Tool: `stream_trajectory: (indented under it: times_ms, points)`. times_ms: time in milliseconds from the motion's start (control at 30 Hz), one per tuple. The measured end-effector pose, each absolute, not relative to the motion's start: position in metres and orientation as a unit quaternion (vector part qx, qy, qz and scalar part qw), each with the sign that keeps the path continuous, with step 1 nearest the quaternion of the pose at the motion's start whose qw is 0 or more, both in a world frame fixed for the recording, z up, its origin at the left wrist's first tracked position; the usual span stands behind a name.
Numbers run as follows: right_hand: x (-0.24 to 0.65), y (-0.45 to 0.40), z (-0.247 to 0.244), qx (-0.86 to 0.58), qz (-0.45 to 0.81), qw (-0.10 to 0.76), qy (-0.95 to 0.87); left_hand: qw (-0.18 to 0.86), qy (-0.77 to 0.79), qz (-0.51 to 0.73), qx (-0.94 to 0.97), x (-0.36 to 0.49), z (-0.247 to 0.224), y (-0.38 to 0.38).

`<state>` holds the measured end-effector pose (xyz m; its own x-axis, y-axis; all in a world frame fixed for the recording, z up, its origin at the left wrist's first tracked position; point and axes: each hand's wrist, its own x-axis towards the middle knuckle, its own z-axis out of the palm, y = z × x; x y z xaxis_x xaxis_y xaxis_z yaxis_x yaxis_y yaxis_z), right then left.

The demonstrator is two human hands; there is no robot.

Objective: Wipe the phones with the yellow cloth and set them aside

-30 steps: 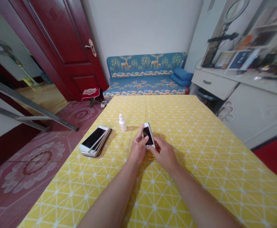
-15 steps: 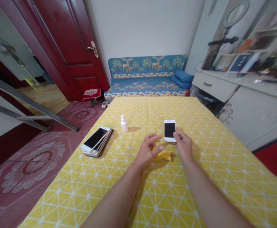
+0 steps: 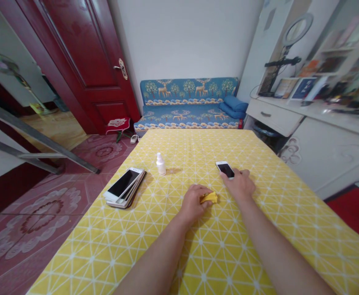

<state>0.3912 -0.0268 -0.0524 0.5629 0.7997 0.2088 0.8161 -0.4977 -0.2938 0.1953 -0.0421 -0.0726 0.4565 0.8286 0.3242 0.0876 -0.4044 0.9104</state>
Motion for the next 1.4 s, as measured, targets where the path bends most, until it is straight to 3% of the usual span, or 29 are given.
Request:
stream_trajectory:
  times_ms: [533,700,1067,1200,1333,1400]
  points:
    - [0.4,0.022,-0.053,-0.864,-0.072,0.15,-0.476,0.45,0.322,0.412,0.724,0.196,-0.077,-0.04]
    - [0.403,0.029,-0.058,-0.86,-0.084,0.143,-0.483,0.399,0.335,0.397,0.756,0.196,-0.075,-0.04]
    - [0.4,0.012,-0.07,-0.825,-0.123,0.218,-0.506,0.393,0.388,0.476,0.684,0.197,-0.072,-0.038]
    - [0.399,0.005,-0.073,-0.808,-0.124,0.243,-0.523,0.311,0.397,0.511,0.697,0.182,-0.069,-0.03]
    - [0.399,0.001,-0.076,-0.799,-0.111,0.261,-0.53,0.109,0.449,0.506,0.728,0.134,-0.047,-0.022]
    - [0.399,0.001,-0.076,-0.797,-0.106,0.268,-0.531,-0.006,0.555,0.488,0.674,0.103,-0.035,-0.019]
